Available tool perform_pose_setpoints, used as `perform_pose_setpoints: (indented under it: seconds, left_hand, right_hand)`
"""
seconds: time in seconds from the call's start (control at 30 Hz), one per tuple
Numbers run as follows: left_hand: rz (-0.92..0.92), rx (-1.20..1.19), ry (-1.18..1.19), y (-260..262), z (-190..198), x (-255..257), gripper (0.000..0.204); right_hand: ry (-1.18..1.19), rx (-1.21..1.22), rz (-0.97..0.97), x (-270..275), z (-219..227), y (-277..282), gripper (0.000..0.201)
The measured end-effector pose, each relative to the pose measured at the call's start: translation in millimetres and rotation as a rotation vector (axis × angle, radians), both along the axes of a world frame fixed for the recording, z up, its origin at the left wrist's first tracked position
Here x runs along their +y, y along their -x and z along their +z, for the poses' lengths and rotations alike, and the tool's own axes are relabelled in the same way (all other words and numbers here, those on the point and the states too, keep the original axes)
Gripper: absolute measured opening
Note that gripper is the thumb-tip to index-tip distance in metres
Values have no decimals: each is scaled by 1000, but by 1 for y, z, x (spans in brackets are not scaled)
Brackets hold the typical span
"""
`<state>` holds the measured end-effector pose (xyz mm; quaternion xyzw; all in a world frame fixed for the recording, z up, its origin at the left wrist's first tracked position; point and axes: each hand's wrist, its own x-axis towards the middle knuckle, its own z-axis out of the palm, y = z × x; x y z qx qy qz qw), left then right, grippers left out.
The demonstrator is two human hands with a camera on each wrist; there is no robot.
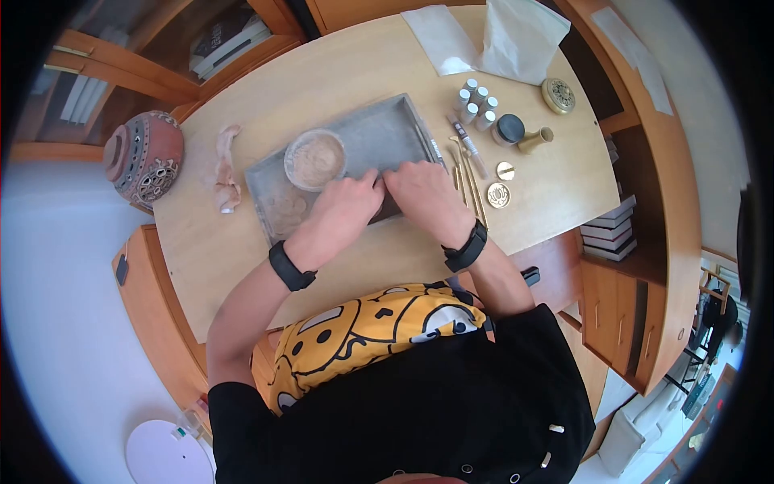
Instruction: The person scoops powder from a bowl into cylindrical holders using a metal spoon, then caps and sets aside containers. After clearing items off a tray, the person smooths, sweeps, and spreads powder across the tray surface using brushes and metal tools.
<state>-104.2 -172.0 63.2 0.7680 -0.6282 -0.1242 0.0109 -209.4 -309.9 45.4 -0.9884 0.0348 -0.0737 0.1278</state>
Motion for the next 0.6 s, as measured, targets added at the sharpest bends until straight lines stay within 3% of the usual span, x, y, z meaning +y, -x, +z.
perform_pose_setpoints:
  seconds: [0.6]
  left_hand:
    - [-51,35,37,0,6,4,15]
  right_hand:
    - [88,-12,-60,6,4,3,4]
